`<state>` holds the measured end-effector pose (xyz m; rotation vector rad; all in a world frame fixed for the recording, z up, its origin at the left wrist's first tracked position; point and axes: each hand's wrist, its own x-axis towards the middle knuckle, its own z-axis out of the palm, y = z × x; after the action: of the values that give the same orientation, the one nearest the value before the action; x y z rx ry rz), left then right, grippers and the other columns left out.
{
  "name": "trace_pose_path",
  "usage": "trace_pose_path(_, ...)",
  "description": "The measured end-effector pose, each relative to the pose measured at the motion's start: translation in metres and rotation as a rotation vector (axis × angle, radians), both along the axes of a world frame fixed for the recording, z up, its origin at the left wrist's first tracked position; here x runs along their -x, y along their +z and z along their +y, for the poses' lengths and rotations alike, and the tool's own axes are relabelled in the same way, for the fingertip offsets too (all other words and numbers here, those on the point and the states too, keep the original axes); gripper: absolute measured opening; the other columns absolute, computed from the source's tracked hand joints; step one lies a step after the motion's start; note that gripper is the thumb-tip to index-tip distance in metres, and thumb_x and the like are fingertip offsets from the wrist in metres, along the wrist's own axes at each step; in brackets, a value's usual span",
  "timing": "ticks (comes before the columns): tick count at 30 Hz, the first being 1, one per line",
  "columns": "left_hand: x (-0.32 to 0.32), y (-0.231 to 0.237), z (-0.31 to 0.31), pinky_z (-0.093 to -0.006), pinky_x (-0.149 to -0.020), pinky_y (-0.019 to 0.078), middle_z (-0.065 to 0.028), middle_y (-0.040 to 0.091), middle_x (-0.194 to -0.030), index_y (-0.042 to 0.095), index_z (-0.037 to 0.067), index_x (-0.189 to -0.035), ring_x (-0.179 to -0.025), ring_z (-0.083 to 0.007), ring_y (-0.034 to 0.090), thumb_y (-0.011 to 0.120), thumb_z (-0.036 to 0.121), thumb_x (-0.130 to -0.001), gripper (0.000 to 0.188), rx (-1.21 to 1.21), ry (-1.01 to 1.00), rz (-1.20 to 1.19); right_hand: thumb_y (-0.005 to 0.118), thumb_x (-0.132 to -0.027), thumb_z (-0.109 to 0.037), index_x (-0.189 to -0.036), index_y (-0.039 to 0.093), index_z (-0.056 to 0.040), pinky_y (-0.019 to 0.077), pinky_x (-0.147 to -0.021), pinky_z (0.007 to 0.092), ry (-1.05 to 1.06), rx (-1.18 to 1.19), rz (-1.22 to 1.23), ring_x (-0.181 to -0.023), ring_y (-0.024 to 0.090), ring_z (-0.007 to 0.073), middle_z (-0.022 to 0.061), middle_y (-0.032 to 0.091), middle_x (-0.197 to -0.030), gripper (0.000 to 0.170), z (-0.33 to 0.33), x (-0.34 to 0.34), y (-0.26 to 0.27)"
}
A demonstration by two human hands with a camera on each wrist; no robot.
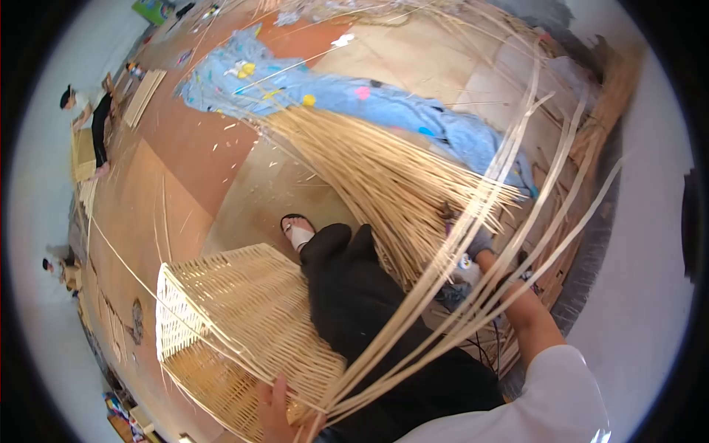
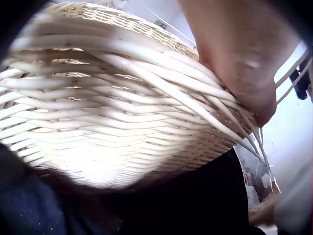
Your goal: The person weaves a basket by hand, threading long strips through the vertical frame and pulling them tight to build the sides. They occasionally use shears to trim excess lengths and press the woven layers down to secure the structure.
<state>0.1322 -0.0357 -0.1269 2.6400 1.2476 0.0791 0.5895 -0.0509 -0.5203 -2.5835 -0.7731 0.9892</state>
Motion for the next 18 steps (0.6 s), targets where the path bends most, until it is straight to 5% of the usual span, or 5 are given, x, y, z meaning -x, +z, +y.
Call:
trace_pose_path(3,0.005,-0.002,-0.012,-0.0455,-0.102,0.0386,-0.0214,0.028,-0.146,0.031,-0.002,-0.139,-0.125,-0.0405,0.042,0.07,0.045,-0.077,0.087,0.683,0.491,-0.105,0.062,-0.077,-0.023,-0.118,0.054,-0.0061,0.0444,-0.091,0.0368,0.131,0.146,-0.17,-0.105,0.057,0.0304,0.016,0.059,-0.114,0.045,0.039,-0.007,-0.029)
trace_pose_path(4,0.005,-0.012,-0.006,-0.0458,-0.091,0.0388,-0.0281,0.046,-0.121,0.038,-0.008,-0.132,-0.11,-0.0374,0.048,0.08,0.037,-0.065,0.091,0.303,0.238,-0.214,0.061,-0.077,-0.021,-0.12,0.052,-0.0057,0.044,-0.092,0.0367,0.194,0.175,-0.221,-0.106,0.056,0.0301,0.0158,0.058,-0.116,0.047,0.049,-0.008,-0.04)
trace_pose_path(6,-0.013,-0.009,0.01,-0.042,-0.086,0.0408,-0.019,0.053,-0.106,0.045,-0.001,-0.129,-0.098,-0.0353,0.051,0.078,0.03,-0.068,0.076,0.271,0.119,-0.282,0.057,-0.076,-0.017,-0.124,0.048,-0.0049,0.043,-0.093,0.0364,0.314,0.196,-0.298,-0.109,0.055,0.0295,0.0153,0.056,-0.12,0.05,0.058,-0.01,-0.058)
trace_pose_path(9,-0.02,-0.007,0.017,-0.0415,-0.085,0.0448,-0.0177,0.052,-0.113,0.062,0.012,-0.115,-0.101,-0.034,0.052,0.079,0.035,-0.066,0.057,0.412,0.292,-0.334,0.053,-0.076,-0.01,-0.13,0.042,-0.0037,0.0415,-0.095,0.036,0.406,0.2,-0.344,-0.112,0.053,0.0287,0.0146,0.053,-0.126,0.056,0.067,-0.009,-0.074)
trace_pose_path(18,-0.02,-0.014,0.023,-0.0405,-0.086,0.0459,-0.0193,0.048,-0.118,0.052,0.011,-0.125,-0.101,-0.0343,0.052,0.074,0.033,-0.073,0.061,0.326,0.228,-0.336,0.06,-0.073,-0.013,-0.122,0.048,-0.0038,0.0425,-0.092,0.0395,0.185,0.091,-0.195,-0.109,0.053,0.0329,0.0173,0.055,-0.119,0.052,0.041,-0.043,-0.004)
